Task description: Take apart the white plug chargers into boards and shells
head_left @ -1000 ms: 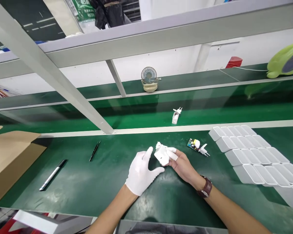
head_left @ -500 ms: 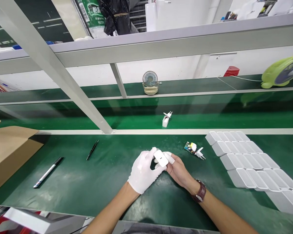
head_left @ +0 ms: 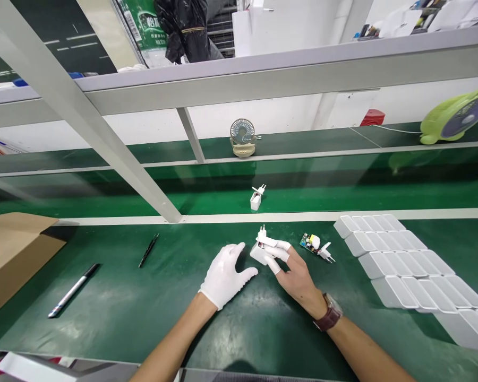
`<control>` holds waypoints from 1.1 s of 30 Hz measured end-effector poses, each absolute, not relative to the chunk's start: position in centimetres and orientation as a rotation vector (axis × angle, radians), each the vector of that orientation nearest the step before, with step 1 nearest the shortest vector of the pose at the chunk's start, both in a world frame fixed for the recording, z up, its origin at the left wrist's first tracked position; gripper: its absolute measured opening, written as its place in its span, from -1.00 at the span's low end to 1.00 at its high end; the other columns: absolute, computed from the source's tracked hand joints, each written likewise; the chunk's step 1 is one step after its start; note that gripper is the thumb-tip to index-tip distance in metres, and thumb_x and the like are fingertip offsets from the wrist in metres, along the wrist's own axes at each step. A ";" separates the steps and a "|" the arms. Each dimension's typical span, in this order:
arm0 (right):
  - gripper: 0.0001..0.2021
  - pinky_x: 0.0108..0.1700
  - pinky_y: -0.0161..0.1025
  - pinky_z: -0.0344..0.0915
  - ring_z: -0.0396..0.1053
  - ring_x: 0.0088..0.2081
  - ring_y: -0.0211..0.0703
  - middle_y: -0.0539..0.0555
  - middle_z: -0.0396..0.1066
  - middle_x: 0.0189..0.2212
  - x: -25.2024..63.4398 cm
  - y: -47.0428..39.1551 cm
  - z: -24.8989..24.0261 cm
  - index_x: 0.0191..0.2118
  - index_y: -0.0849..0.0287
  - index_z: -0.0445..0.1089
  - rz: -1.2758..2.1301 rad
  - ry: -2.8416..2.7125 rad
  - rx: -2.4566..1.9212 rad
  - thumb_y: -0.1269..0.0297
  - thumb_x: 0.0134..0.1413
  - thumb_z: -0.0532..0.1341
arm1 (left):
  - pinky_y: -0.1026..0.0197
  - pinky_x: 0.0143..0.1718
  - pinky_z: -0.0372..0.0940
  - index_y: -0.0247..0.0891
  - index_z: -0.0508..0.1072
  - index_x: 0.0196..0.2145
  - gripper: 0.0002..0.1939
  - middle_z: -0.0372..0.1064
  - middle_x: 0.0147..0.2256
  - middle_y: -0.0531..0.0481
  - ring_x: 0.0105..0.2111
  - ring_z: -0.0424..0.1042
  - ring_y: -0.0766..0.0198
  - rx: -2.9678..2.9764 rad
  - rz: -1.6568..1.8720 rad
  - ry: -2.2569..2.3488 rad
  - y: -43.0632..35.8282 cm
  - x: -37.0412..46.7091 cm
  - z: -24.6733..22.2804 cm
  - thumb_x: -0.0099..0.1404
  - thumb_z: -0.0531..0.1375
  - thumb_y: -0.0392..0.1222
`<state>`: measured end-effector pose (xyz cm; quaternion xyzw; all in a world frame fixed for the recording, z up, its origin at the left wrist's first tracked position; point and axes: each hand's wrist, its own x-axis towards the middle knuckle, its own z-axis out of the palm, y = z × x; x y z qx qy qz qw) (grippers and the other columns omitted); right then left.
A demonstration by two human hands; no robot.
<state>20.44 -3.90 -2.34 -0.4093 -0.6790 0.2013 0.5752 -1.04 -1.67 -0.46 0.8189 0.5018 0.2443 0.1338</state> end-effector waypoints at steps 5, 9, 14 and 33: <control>-0.70 0.06 -0.03 0.46 0.42 0.05 0.00 0.24 0.37 0.05 20.7 -3.9 -4.0 0.05 0.10 0.46 0.271 -1.787 -1.057 0.47 0.25 0.18 | -0.05 0.06 0.42 -0.15 0.30 0.19 -0.42 0.36 0.03 -0.14 -0.02 0.44 0.09 2.244 0.683 1.489 -1.0 -1.5 -0.9 0.27 0.30 -0.01; -0.82 -0.07 -0.01 0.50 0.46 -0.09 0.04 0.24 0.45 -0.14 20.7 -3.8 -5.6 -0.20 0.13 0.53 0.337 -1.928 -1.138 0.40 0.25 0.16 | -0.08 0.04 0.42 -0.14 0.34 0.15 -0.46 0.37 0.00 -0.12 -0.03 0.44 0.09 2.194 0.669 1.453 -1.1 -1.1 -1.2 0.24 0.32 -0.06; -0.79 0.04 0.01 0.42 0.43 -0.02 0.04 0.17 0.45 -0.02 19.9 -3.5 -4.7 -0.07 0.03 0.51 0.995 -1.392 -1.127 0.20 0.17 0.30 | -0.14 0.09 0.39 -0.12 0.23 0.23 -0.19 0.31 0.09 -0.15 0.06 0.40 0.01 2.197 0.690 1.352 -1.9 -0.4 -1.3 0.07 0.44 -0.15; -0.68 -0.15 -0.06 0.43 0.53 -0.22 0.02 0.08 0.55 -0.26 18.5 -4.0 -2.9 -0.17 0.13 0.49 1.756 -0.603 -0.844 0.02 0.05 0.38 | -0.09 0.04 0.45 -0.14 0.24 0.20 -0.38 0.31 0.11 -0.22 0.13 0.38 -0.01 2.226 1.011 1.253 -3.0 2.4 -0.6 0.23 0.33 -0.18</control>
